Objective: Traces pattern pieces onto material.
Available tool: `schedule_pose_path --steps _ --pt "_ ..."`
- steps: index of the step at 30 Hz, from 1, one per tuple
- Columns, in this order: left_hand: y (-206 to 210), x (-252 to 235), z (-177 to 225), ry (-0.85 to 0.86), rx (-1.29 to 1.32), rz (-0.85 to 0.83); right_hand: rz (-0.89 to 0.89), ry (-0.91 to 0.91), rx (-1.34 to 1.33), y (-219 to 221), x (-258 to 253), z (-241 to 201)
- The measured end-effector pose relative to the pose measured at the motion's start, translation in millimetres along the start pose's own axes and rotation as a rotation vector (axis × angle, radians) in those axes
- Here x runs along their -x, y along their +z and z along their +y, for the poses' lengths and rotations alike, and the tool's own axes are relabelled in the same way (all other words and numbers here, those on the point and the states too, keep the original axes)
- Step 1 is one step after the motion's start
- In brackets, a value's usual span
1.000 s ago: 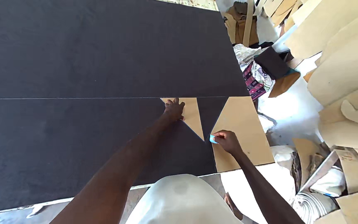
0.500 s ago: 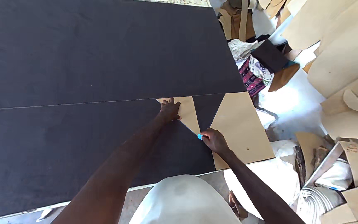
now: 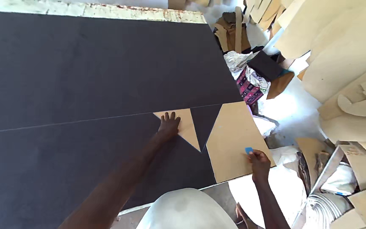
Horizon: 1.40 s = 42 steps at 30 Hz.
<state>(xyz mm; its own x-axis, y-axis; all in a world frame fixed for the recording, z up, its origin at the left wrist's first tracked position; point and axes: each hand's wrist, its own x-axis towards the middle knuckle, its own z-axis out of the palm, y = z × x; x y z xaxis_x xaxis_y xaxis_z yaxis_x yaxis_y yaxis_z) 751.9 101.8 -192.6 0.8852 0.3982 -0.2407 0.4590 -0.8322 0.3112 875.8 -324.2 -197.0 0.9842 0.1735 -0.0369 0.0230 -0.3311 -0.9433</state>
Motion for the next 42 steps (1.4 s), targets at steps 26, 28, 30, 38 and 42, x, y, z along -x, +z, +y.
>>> schedule_pose_path --steps 26,28,30,38,42 --pt "45 62 161 0.033 0.800 -0.135 0.132 0.041 -0.423 -129 -38 -68" --pt "33 59 160 0.115 0.871 -0.061 0.003 -0.061 -0.616 -121 -27 -102" --pt "2 56 162 0.215 0.973 0.013 -0.109 -0.138 -0.696 -96 -14 -133" --pt "-164 58 158 0.551 1.027 -0.291 -0.483 -0.317 -0.660 60 8 -188" --pt "-178 67 142 0.405 0.691 0.082 -0.597 -0.334 -0.689 113 22 -184"
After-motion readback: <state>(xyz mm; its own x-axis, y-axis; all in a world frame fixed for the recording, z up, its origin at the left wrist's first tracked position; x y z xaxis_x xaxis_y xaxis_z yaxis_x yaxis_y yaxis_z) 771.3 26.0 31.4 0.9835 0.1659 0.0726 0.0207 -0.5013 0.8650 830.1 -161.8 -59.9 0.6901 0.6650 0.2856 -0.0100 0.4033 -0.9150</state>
